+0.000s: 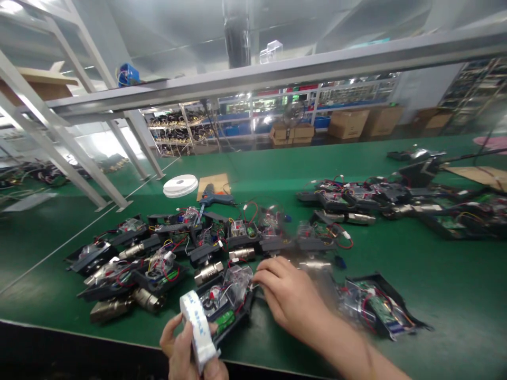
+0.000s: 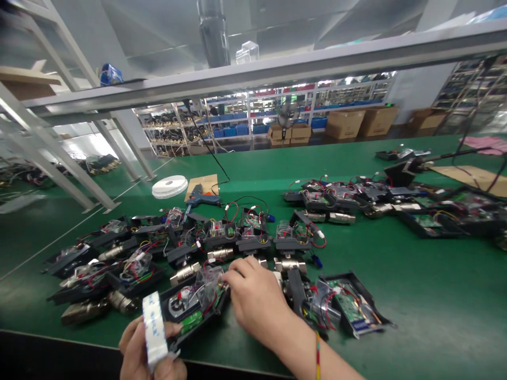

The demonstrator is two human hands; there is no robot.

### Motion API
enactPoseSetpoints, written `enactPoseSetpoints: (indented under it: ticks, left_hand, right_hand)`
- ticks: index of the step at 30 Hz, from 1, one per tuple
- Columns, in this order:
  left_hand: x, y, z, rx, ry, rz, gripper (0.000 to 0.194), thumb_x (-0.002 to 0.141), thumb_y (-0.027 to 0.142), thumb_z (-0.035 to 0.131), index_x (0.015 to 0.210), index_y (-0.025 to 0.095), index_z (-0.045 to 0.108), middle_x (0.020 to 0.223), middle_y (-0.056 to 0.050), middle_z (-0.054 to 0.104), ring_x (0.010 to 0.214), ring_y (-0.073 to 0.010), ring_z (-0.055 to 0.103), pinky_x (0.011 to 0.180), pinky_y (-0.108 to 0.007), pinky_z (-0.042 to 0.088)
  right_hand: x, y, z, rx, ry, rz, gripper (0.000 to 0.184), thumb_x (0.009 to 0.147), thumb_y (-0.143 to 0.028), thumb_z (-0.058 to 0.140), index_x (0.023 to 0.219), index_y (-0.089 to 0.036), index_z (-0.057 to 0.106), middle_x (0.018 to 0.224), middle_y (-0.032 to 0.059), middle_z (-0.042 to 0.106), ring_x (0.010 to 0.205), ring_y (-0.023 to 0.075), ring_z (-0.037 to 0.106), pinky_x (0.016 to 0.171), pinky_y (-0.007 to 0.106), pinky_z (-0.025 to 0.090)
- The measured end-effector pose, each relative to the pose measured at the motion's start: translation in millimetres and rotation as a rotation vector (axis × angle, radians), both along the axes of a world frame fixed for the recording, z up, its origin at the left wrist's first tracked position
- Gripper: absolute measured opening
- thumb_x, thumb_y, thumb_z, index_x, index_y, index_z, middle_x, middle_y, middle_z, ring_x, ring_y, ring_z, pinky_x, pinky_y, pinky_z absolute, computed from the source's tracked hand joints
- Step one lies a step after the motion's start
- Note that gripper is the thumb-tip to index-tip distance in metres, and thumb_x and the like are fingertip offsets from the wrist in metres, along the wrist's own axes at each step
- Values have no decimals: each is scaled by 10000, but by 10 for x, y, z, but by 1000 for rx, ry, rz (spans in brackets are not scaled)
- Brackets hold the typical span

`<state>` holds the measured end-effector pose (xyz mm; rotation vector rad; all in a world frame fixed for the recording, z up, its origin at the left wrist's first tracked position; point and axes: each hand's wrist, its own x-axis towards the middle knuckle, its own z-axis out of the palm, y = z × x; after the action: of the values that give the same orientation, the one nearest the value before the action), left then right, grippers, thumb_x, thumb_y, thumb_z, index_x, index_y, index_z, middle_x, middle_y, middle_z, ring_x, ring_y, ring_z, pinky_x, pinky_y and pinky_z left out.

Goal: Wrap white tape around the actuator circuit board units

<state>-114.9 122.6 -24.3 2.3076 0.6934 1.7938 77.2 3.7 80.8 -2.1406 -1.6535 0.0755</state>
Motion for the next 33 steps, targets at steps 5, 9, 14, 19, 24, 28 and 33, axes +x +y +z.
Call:
enactPoseSetpoints:
  ticks: [5,9,14,19,24,28,33]
  left_hand:
    - [71,-61,90,14,-20,-5,388,955,298,481,1285,106,548,701,-91,646,1078,-343,519,715,-412,511]
    - [64,60,179,180,-20,-22,471,963,252,467,1410,105,460,690,-77,623,950,-307,540,733,-451,511]
    - [75,246,183,206,21,-117,458,965,333,499,1381,141,481,725,-71,640,870,-281,604,764,-483,537]
    - [179,436,148,189,91,-261,446,959,395,486,1326,145,526,807,-96,675,877,-287,660,743,-478,569]
    - [260,500,190,166,104,-368,456,937,324,525,1360,154,524,876,-104,695,957,-301,670,770,-479,579]
    - [235,439,221,135,96,-385,520,924,254,543,1426,138,479,895,-108,700,980,-303,658,825,-512,563]
    - [192,360,226,126,76,-369,543,921,234,546,1446,124,461,885,-112,701,969,-298,649,841,-530,553]
  right_hand:
    - [184,254,-11,-260,-242,112,225,877,-82,603,1011,-183,753,1090,165,654,1071,318,541,843,431,478]
    - [127,176,32,-313,-299,169,150,857,-147,675,982,-188,749,1098,168,634,1090,342,527,869,475,469]
    - [-17,-243,-29,-300,-290,173,118,844,-294,734,870,-182,708,1053,134,634,1014,331,543,809,469,486]
    - [-205,-529,-248,-76,-223,74,147,796,-236,781,831,-179,650,944,79,651,878,276,539,763,440,483]
    - [-329,-713,-295,219,-159,76,112,880,-126,581,956,-161,654,966,84,652,913,254,538,812,396,475]
    - [-451,-746,-429,459,-365,166,390,942,-31,447,1170,-267,659,1006,63,639,939,213,536,796,333,438]
    - [-508,-627,-630,407,-385,264,206,1018,-211,476,1020,-243,679,1173,62,639,1066,225,540,881,363,458]
